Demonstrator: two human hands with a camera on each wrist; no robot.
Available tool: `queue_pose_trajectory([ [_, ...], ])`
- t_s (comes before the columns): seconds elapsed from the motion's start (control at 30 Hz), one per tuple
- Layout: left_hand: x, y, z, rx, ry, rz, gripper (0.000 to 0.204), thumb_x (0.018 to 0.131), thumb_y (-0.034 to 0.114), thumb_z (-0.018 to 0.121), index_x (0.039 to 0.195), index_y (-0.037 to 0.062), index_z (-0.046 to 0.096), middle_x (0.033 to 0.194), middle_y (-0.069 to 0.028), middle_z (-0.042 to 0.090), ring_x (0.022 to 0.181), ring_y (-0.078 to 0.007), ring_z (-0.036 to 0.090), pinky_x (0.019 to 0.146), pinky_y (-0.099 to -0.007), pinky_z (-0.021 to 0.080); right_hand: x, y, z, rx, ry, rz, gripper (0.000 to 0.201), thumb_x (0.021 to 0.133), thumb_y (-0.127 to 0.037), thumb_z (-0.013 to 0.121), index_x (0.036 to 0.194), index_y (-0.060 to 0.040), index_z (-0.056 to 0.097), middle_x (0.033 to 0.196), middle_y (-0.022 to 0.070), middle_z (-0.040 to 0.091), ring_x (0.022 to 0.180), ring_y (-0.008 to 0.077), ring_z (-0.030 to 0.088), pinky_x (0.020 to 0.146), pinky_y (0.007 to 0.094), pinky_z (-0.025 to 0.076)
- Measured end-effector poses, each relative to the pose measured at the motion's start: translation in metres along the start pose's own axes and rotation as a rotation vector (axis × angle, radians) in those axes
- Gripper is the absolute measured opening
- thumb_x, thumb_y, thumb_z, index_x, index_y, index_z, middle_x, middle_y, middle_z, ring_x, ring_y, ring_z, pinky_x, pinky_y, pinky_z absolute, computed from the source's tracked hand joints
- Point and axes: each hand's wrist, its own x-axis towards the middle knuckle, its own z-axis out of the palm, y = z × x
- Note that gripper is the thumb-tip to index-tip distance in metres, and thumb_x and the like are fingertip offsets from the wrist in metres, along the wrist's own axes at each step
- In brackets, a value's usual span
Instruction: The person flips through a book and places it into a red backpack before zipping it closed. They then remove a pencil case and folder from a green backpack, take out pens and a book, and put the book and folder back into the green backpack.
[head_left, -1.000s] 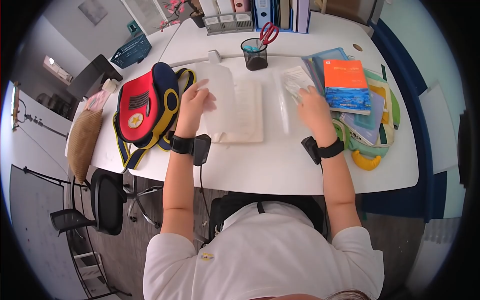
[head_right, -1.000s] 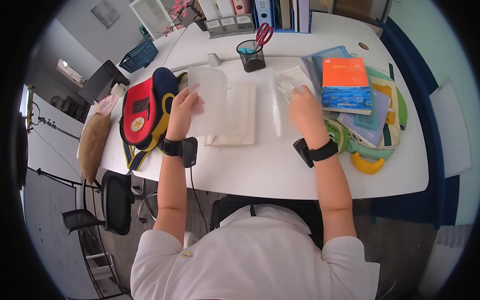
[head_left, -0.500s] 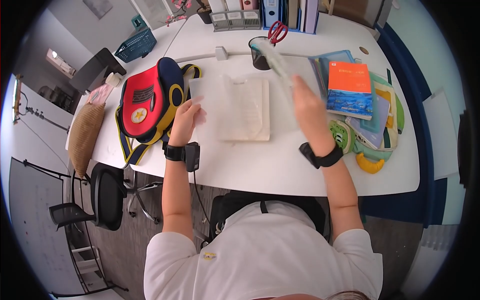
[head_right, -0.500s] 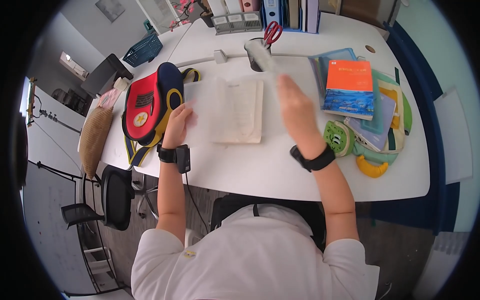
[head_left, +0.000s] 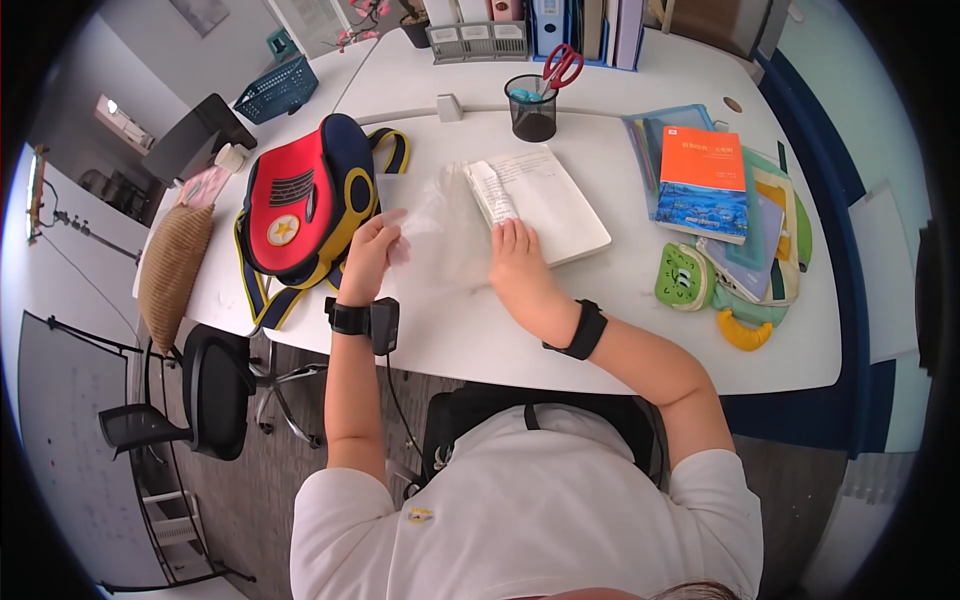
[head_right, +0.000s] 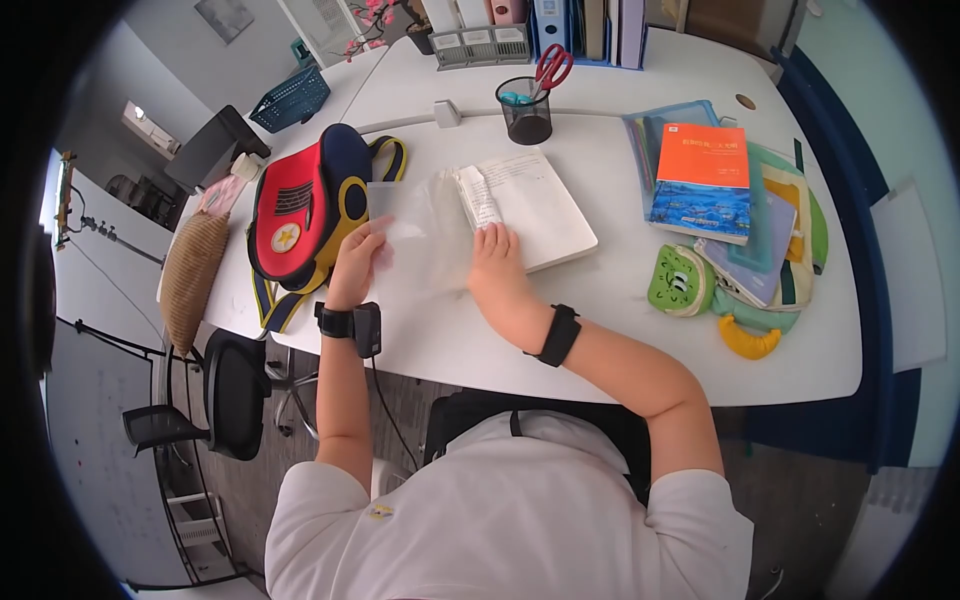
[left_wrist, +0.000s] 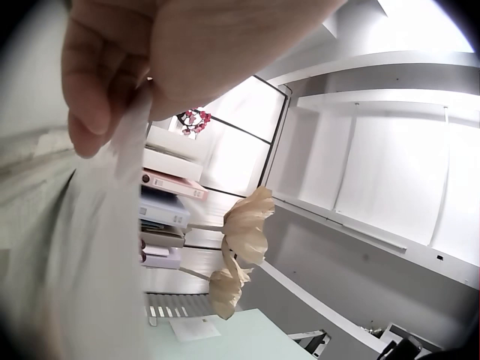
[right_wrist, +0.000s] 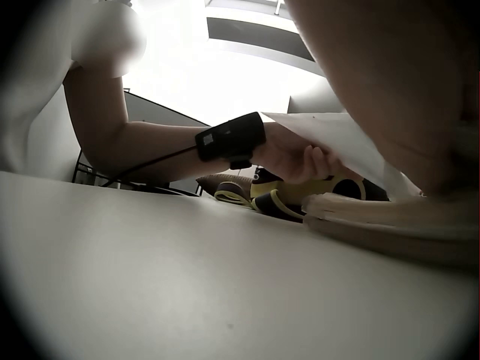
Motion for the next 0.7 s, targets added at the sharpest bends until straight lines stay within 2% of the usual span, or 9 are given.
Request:
queue_pose_trajectory([
  [0.2,-0.001,0.000,-0.002,0.015,0.001,0.008,0.033,0.087,0.009,0.047,0.118,-0.0025,0.050,0.069,-0.0029,0.056,0.058,-0.0099,0.053,0.054,-0.0218,0.043,0.005,-0.006,0.001,-0.036,-0.002,0.034,0.049,0.076,-0.008,0.053,0.118,0.0155,0.045,0.116,0.0288,0.051,0.111,0.0364,0.049,0.094,0.0470,0.038],
  [0.3,0.003,-0.006,-0.008,0.043,-0.001,0.021,0.035,0.087,0.009,0.048,0.120,-0.0040,0.048,0.069,-0.0043,0.056,0.057,-0.0105,0.054,0.053,-0.0219,0.043,-0.001,0.017,-0.006,0.143,-0.068,-0.093,0.053,0.074,-0.011,0.055,0.119,0.0146,0.044,0.116,0.0281,0.051,0.111,0.0362,0.050,0.093,0.0480,0.037],
  [0.33,0.004,-0.009,-0.010,0.057,-0.005,0.026,0.036,0.087,0.009,0.049,0.120,-0.0046,0.047,0.069,-0.0048,0.057,0.056,-0.0106,0.054,0.053,-0.0220,0.043,0.000,0.027,-0.014,0.212,-0.251,-0.123,0.056,0.075,-0.014,0.057,0.123,0.0110,0.043,0.119,0.0264,0.050,0.112,0.0340,0.050,0.094,0.0484,0.037],
  [0.43,0.008,-0.014,-0.012,0.218,0.036,0.037,0.041,0.086,0.010,0.052,0.122,-0.0073,0.043,0.069,-0.0051,0.057,0.053,-0.0106,0.054,0.053,-0.0224,0.045,0.011,0.064,-0.036,0.681,-0.418,-0.100,0.055,0.077,-0.020,0.059,0.122,0.0074,0.046,0.122,0.0242,0.050,0.109,0.0319,0.052,0.092,0.0458,0.040],
  [0.47,0.009,-0.016,-0.013,0.318,0.069,0.039,0.042,0.085,0.010,0.054,0.122,-0.0072,0.043,0.073,-0.0069,0.058,0.058,-0.0128,0.056,0.057,-0.0245,0.046,0.023,0.077,-0.046,0.751,-0.552,0.048,0.051,0.078,-0.026,0.060,0.117,0.0053,0.051,0.120,0.0226,0.051,0.105,0.0323,0.054,0.088,0.0419,0.044],
  [0.53,0.010,-0.019,-0.012,0.518,0.137,0.044,0.045,0.084,0.011,0.057,0.122,-0.0071,0.043,0.081,-0.0106,0.059,0.068,-0.0170,0.059,0.065,-0.0286,0.048,0.024,0.098,-0.027,0.605,-0.316,0.236,0.047,0.077,-0.030,0.061,0.108,0.0055,0.056,0.111,0.0234,0.055,0.100,0.0338,0.056,0.081,0.0424,0.047],
  [0.57,0.011,-0.021,-0.010,0.743,0.193,0.256,0.047,0.083,0.012,0.058,0.123,-0.0063,0.043,0.087,-0.0126,0.058,0.076,-0.0198,0.058,0.071,-0.0308,0.047,0.022,0.107,-0.017,0.530,-0.198,0.327,0.046,0.077,-0.032,0.062,0.103,0.0056,0.058,0.106,0.0238,0.057,0.098,0.0345,0.057,0.078,0.0426,0.049],
  [0.63,0.012,-0.023,0.001,1.183,0.303,0.692,0.049,0.080,0.013,0.061,0.123,-0.0047,0.043,0.099,-0.0165,0.057,0.090,-0.0253,0.056,0.082,-0.0353,0.045,0.021,0.121,-0.008,0.444,-0.313,0.485,0.047,0.077,-0.035,0.063,0.099,0.0066,0.058,0.105,0.0242,0.057,0.094,0.0356,0.058,0.078,0.0411,0.049],
  [0.7,0.010,-0.011,0.014,1.161,0.133,0.674,0.046,0.081,0.012,0.060,0.123,0.0004,0.045,0.101,-0.0161,0.053,0.097,-0.0259,0.052,0.084,-0.0348,0.043,0.018,0.134,0.008,0.489,-0.362,0.551,0.048,0.078,-0.037,0.064,0.095,0.0071,0.058,0.100,0.0236,0.058,0.090,0.0363,0.059,0.077,0.0402,0.049],
])
